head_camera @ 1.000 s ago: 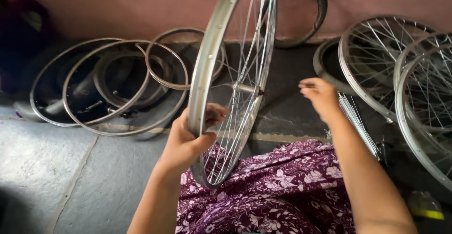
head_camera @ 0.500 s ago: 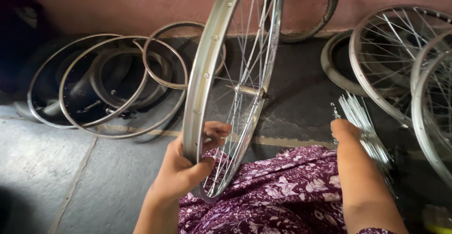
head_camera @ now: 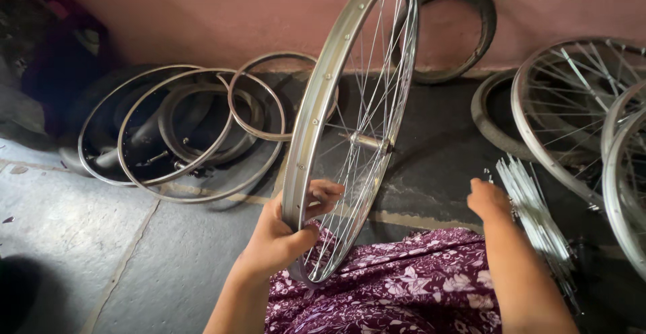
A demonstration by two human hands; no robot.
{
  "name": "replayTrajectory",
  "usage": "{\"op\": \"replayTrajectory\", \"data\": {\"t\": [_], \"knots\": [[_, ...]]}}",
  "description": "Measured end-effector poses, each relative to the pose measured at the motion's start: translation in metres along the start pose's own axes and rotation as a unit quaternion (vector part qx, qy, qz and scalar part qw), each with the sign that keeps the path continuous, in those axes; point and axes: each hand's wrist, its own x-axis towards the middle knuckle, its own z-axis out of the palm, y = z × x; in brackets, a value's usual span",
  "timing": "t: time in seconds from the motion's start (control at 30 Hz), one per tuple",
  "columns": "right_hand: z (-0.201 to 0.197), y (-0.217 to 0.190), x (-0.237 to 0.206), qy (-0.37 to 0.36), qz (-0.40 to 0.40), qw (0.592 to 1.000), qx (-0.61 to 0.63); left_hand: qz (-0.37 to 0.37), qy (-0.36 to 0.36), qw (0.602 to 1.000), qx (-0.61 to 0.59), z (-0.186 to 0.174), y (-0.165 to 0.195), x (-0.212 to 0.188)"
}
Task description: The person sits on the floor and laces a bicycle wheel by inserting spokes through the hub and rim, then securing them with nipples. The person handles the wheel, spokes, and nipples, and briefly inspects a hub component at the end.
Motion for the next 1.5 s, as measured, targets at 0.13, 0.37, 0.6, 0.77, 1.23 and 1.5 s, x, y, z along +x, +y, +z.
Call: {"op": "replayTrajectory", "data": {"t": [0.13,0.37,0.6,0.77,1.23,1.5], "knots": [[-0.013,-0.013,-0.053,0.121,-0.074,0.944,0.297,-0.005,0.019,1.0,0.016,0.003,0.002,0.001],[-0.043,-0.07,-0.224,-0.05,-0.087,0.794,0.599,0.019,0.083,0.994,0.065,0.037,-0.016,0.007],[-0.057,-0.112,-0.302,0.015,-0.481,0.634,0.605,0.079,0.147,0.982,0.085,0.117,-0.04,-0.001],[-0.044,-0.106,-0.307,-0.107,-0.385,0.615,0.68,-0.01,-0.052,0.99,-0.13,0.072,-0.043,-0.01],[-0.033,-0.091,-0.303,-0.092,-0.388,0.621,0.675,0.157,-0.147,0.976,-0.022,0.033,-0.092,0.037],[-0.039,-0.079,-0.299,-0.112,-0.366,0.628,0.677,0.061,-0.206,0.953,-0.211,0.052,-0.105,0.048]]}}
